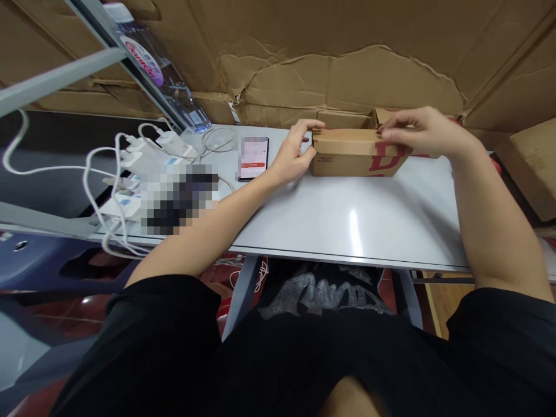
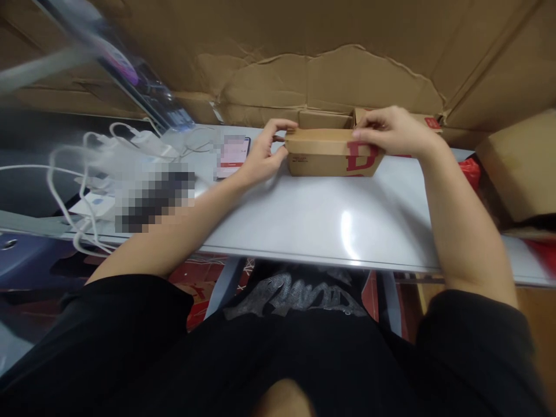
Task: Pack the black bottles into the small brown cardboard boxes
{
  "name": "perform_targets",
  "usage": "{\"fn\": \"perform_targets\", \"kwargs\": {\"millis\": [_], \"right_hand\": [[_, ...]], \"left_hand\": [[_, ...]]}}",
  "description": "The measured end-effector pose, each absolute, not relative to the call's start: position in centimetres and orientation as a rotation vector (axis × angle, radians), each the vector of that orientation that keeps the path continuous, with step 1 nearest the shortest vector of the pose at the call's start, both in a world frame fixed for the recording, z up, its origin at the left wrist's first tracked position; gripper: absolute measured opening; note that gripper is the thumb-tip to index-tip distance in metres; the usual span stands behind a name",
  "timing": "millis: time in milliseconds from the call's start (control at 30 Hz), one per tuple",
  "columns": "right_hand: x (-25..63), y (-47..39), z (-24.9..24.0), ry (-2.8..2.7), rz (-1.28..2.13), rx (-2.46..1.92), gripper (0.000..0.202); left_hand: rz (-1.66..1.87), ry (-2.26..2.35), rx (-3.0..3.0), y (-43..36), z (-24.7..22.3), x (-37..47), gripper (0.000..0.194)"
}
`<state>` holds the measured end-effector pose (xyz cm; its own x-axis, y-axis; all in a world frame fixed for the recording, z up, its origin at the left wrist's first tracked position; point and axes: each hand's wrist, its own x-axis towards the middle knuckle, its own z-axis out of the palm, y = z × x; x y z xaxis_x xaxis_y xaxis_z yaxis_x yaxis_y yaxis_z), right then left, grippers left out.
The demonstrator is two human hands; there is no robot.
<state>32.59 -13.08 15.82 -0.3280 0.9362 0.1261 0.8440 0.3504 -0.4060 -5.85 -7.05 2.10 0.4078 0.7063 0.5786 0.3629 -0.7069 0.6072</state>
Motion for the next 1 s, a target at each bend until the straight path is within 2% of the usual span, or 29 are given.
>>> {"fn": "perform_targets", "kwargs": {"millis": [100, 200, 367, 633, 867, 1000], "right_hand": [[32.8, -12.9, 15.8, -2.45, 0.448, -1.496, 0.053], [32.6, -12.9, 15.9, -2.477, 0.404, -1.497, 0.062], [32.4, -12.9, 15.8, -2.464, 0.38, -1.52, 0.059], [33.2, -12.0, 15.0, -2.536, 0.376, -1.387, 0.047], [32.3, -12.3, 15.3, -2.556, 0.415, -1.463, 0.058], [32.1, -12.4, 15.1, -2.538, 0.424, -1.466, 0.057]], "left_hand": [[1.182, 0.854, 2.356, -7.8, 2.7, -6.1, 0.041], [1.16, 0.857, 2.39, -8.3, 3.0, -6.0, 0.046], [1.181, 0.912, 2.447, -8.8, 2.9, -5.5, 0.058], [1.142, 0.89, 2.435, -8.8, 3.2, -5.6, 0.058], [1.109, 0.849, 2.481, -8.2, 3.2, -5.9, 0.056], [1.091, 0.881, 2.459, -8.0, 3.1, -5.9, 0.053]]}}
